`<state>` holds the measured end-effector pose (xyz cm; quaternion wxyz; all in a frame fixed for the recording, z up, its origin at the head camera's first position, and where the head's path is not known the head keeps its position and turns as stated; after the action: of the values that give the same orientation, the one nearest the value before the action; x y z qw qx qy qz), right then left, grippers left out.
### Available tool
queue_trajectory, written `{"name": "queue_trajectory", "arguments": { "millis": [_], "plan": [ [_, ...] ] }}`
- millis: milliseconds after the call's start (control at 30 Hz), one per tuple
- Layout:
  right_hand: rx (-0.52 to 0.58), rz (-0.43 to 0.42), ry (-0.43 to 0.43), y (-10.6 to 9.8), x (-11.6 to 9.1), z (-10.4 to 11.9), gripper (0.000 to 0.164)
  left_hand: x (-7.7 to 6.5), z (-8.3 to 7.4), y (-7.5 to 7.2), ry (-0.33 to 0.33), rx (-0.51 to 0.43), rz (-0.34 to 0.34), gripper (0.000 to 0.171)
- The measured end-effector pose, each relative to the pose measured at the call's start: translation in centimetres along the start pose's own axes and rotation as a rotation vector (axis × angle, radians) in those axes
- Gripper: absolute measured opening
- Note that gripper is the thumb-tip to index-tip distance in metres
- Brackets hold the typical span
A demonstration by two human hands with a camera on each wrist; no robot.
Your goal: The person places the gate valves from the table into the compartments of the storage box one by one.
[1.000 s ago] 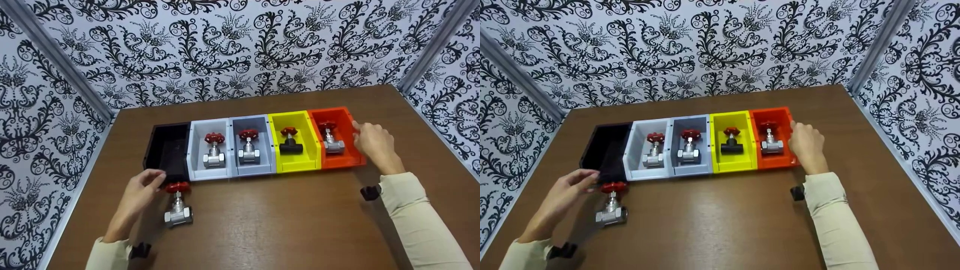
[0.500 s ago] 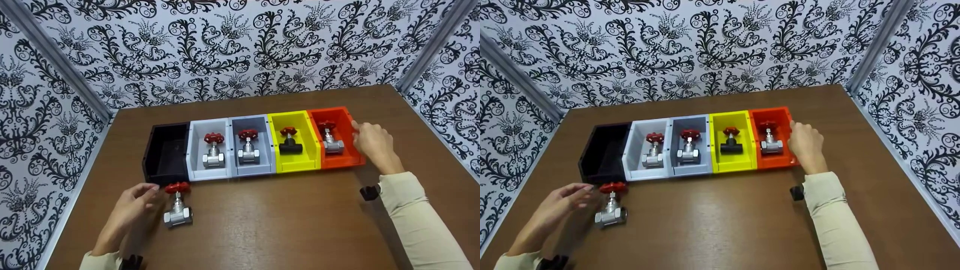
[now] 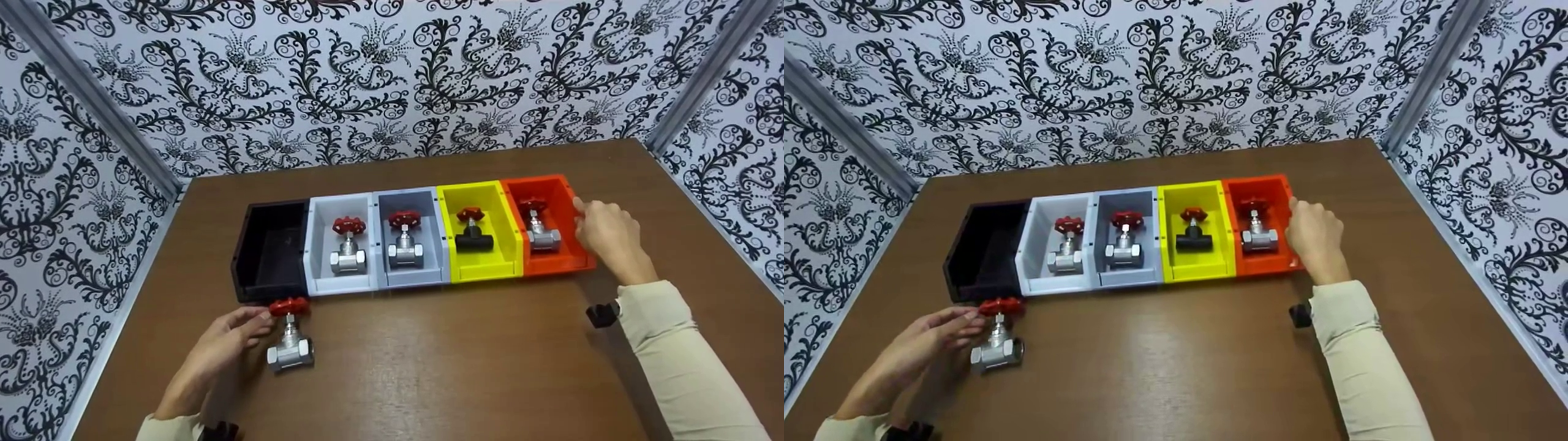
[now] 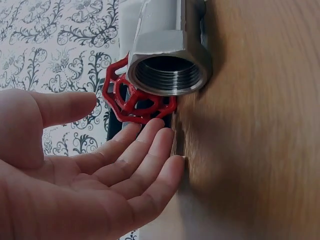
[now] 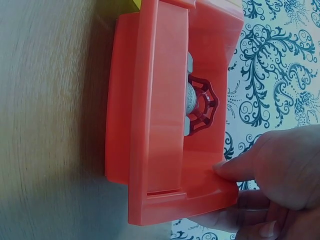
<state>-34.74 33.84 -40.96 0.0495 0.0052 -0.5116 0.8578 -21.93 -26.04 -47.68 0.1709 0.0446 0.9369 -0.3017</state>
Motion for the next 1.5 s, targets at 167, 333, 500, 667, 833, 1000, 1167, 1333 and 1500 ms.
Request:
{"name": "queue_trajectory", "arguments": {
  "millis": [167,333,500,667,833,1000,1167,1333,1500],
  "plan": [
    [-0.002,-0.001,0.008,0.0,0.0,-0.1,0.033,0.2,0.2,0.4,-0.009,-0.103,0.050,0.047],
    [-0.008,-0.004,-0.005,0.0,-0.1,-0.1,0.040,0.1,0.3,0.7,0.009,-0.123,0.083,0.049],
    [-0.003,-0.002,-0.013,0.0,-0.1,0.0,0.039,0.0,0.3,1.0,0.043,-0.129,0.153,0.054],
    [0.000,0.007,0.003,0.1,0.0,0.0,0.040,0.0,0.2,1.3,0.072,-0.187,0.225,0.053],
    [0.002,0.014,0.011,0.1,-0.2,0.0,0.039,0.0,0.2,1.5,0.074,-0.249,0.269,0.046],
    [0.005,0.019,0.011,0.1,-0.2,0.2,0.040,0.2,0.2,1.7,0.029,-0.241,0.249,0.036],
    [0.006,0.007,0.003,0.0,-0.1,0.2,0.040,0.2,0.0,2.2,-0.011,-0.225,0.218,0.026],
    [0.000,-0.009,-0.001,0.0,-0.1,0.1,0.043,0.3,-0.1,2.7,0.015,-0.224,0.221,0.021],
    [0.005,0.000,0.007,0.0,-0.2,-0.1,0.044,0.4,-0.2,2.8,0.029,-0.203,0.211,0.029]
  ]
}}
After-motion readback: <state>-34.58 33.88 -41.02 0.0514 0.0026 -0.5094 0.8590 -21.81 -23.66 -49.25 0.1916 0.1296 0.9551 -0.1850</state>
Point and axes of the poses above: each hand's wrist, its own x-axis towards the middle knuckle, its own y-axis out of the palm, z = x × y, the point moved 6 cm from there along x, towards the middle knuckle, and after that the axes turned 13 degrees about x, right-handed, at the moved point
